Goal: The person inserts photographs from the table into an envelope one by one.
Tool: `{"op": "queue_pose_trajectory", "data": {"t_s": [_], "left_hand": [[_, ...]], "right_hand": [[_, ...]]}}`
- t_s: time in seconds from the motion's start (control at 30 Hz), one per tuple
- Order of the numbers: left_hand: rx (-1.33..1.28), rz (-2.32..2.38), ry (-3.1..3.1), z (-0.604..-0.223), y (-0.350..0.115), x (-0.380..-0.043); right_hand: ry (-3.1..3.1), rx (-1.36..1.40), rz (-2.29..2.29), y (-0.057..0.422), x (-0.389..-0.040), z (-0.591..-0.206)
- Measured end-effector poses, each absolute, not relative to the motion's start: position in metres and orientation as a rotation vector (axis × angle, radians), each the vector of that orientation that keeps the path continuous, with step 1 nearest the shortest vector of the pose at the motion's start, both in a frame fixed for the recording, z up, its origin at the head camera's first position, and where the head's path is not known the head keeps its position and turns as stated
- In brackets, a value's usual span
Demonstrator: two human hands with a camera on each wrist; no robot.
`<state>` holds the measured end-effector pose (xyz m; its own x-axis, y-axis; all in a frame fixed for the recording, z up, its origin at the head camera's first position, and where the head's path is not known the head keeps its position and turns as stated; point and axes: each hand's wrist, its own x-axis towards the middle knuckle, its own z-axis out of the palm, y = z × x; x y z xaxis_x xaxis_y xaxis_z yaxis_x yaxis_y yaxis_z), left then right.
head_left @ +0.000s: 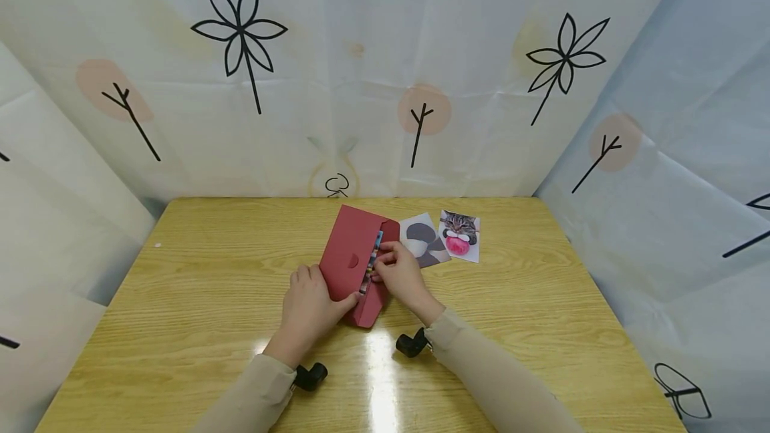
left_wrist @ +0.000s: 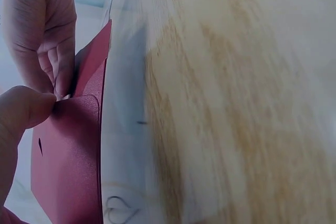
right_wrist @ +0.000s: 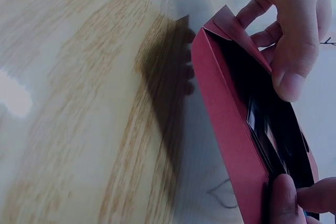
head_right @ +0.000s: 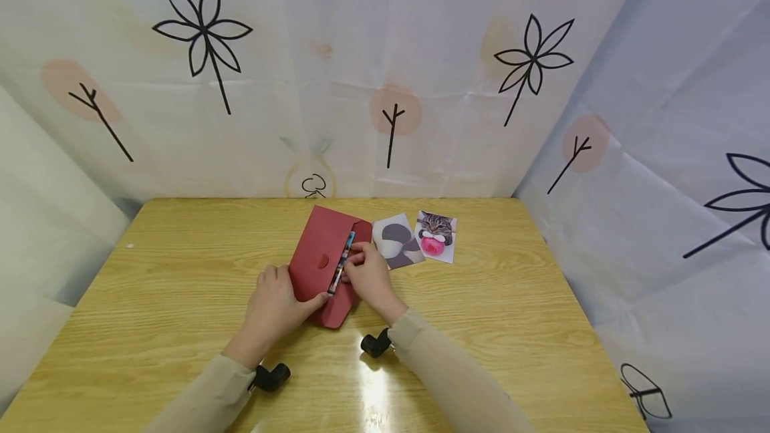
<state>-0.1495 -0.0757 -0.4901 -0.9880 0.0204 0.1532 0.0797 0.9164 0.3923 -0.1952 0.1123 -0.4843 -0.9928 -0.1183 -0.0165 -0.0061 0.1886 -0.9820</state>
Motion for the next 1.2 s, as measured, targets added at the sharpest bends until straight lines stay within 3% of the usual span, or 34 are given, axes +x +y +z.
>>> {"op": "queue_pose_trajectory", "data": {"t_s": [0.3,0.63,1.2], "left_hand": [[-0.040,-0.622,-2.972,-0.492,-0.079,-0.149],[-0.023,-0.644,-2.991,-0.494,-0.085,-0.150],[-0.035,-0.623,-2.975,-0.493,-0.088,-0.149]], "right_hand": [[2.442,-0.116,-1.847,0.120,-0.195,-0.482],[2.685,-0.019,-1.701,0.166,-0.204,-0.477],[2.826,0.435,-1.592,0.248,-0.234,-0.479]]}}
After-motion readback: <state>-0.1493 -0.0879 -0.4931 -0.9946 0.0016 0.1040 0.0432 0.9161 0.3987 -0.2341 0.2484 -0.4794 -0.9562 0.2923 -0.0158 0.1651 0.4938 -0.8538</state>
